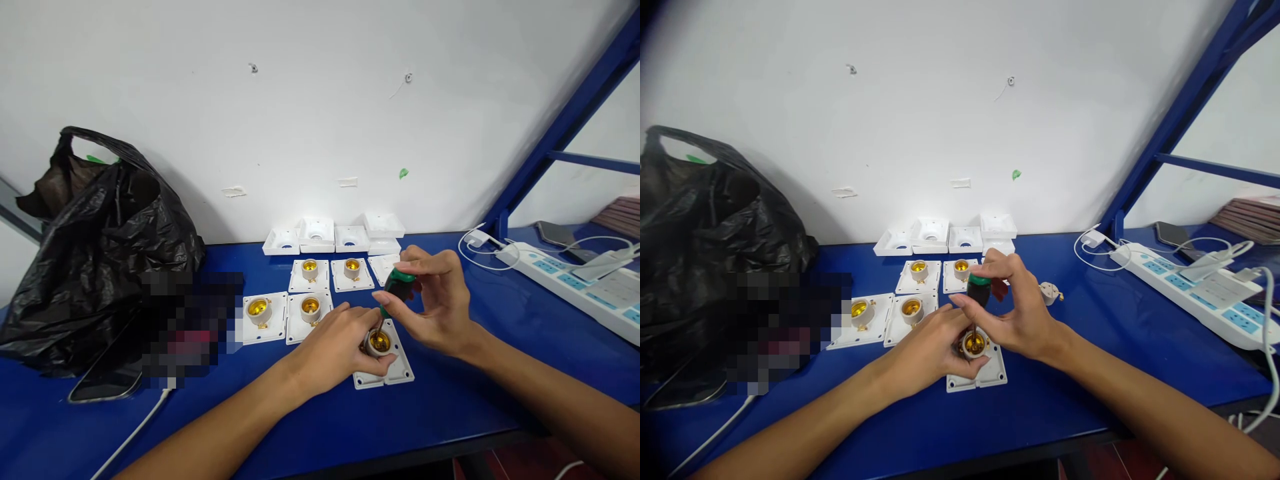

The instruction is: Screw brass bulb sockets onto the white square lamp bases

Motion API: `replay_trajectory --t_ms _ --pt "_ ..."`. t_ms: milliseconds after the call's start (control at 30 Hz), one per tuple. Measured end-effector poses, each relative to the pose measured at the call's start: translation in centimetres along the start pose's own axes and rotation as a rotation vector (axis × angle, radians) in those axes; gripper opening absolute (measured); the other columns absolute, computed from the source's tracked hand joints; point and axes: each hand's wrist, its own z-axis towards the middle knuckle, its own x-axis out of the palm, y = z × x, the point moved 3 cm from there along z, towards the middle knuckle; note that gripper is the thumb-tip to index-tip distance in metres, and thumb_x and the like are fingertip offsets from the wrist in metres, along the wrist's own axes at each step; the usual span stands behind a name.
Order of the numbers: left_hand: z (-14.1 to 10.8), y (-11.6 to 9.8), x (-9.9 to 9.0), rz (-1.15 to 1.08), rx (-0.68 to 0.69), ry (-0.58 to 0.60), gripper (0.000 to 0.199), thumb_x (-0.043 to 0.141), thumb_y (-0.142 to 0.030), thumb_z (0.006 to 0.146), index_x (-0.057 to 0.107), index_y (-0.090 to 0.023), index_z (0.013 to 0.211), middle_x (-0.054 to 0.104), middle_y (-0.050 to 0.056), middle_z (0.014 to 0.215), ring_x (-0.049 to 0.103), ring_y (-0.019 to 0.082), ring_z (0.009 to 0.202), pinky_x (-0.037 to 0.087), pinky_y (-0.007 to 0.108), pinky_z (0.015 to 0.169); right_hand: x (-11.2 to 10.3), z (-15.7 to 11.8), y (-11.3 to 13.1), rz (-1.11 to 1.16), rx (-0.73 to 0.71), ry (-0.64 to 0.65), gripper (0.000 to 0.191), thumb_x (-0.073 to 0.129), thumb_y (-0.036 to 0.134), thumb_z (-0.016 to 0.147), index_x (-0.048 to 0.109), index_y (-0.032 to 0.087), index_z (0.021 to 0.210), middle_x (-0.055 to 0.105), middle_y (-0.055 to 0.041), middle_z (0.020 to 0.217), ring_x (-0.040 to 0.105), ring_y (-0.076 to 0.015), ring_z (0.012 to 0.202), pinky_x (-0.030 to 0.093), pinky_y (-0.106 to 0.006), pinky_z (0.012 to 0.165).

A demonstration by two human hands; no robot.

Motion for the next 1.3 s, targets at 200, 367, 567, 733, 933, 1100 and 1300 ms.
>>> replay_trajectory --t_ms 200,367,567,733,933,1100,1300 --pt "0.02 0.19 0.13 -0.004 -0.012 -0.002 0.026 0.076 -0.04 0.086 0.061 -0.02 0.092 0.066 0.001 0.088 0.061 0.02 0.08 0.048 0.036 0.081 0.5 -0.13 0.42 0.053 0.02 0.143 0.051 0.06 0.013 0.095 0.047 0.031 0.141 0.064 -0.0053 0.106 0.064 -0.02 0.086 0.057 -0.036 0.062" --pt "0.03 0.16 0.1 -0.054 -0.007 0.0 0.025 0.077 -0.036 0.085 0.061 -0.021 0.096 0.066 0.001 0.09 0.062 0.02 0.082 0.048 0.034 0.078 0.65 -0.03 0.73 0.028 0.002 0.041 0.054 0.066 0.008 0.089 0.05 0.032 0.135 0.057 0.0007 0.088 0.057 -0.0175 0.076 0.051 -0.031 0.057" --pt "0.04 0.23 0.16 0.006 -0.003 0.002 0.027 0.076 -0.041 0.086 0.062 -0.02 0.097 0.067 0.001 0.088 0.059 0.02 0.077 0.047 0.036 0.082 0.47 -0.5 -0.07 0.111 0.032 0.106 0.052 0.061 0.01 0.093 0.048 0.03 0.139 0.06 -0.0036 0.101 0.06 -0.0197 0.086 0.054 -0.039 0.07" --pt "0.0 0.15 0.07 0.017 -0.004 0.009 0.029 0.077 -0.042 0.086 0.062 -0.02 0.094 0.066 0.001 0.085 0.059 0.02 0.077 0.046 0.035 0.08 0.71 -0.61 -0.05 0.106 0.049 0.092 0.051 0.06 0.008 0.094 0.048 0.032 0.138 0.057 -0.0005 0.093 0.059 -0.0185 0.08 0.053 -0.038 0.067" --pt "-0.01 0.09 0.01 0.014 0.013 0.004 0.029 0.077 -0.041 0.087 0.062 -0.02 0.1 0.065 0.001 0.087 0.06 0.021 0.08 0.045 0.034 0.079 0.2 -0.21 -0.02 0.067 0.009 -0.037 0.052 0.075 0.006 0.084 0.055 0.03 0.124 0.05 0.0054 0.08 0.049 -0.013 0.063 0.041 -0.031 0.055" --pt "-0.02 0.18 0.16 0.032 0.023 0.001 0.03 0.078 -0.041 0.086 0.061 -0.02 0.098 0.065 0.0 0.084 0.057 0.019 0.076 0.043 0.033 0.078 0.01 -0.6 -0.22 0.125 0.025 0.077 0.047 0.061 0.01 0.094 0.052 0.027 0.137 0.059 -0.0021 0.094 0.062 -0.0191 0.081 0.051 -0.038 0.065" --pt "-0.07 0.11 0.16 0.008 0.01 -0.004 0.03 0.079 -0.042 0.086 0.062 -0.02 0.098 0.067 0.001 0.088 0.061 0.021 0.081 0.045 0.034 0.079 0.37 -0.47 0.3 0.067 0.053 -0.035 0.053 0.071 0.005 0.086 0.057 0.03 0.131 0.052 0.0021 0.085 0.053 -0.0158 0.07 0.045 -0.034 0.059"
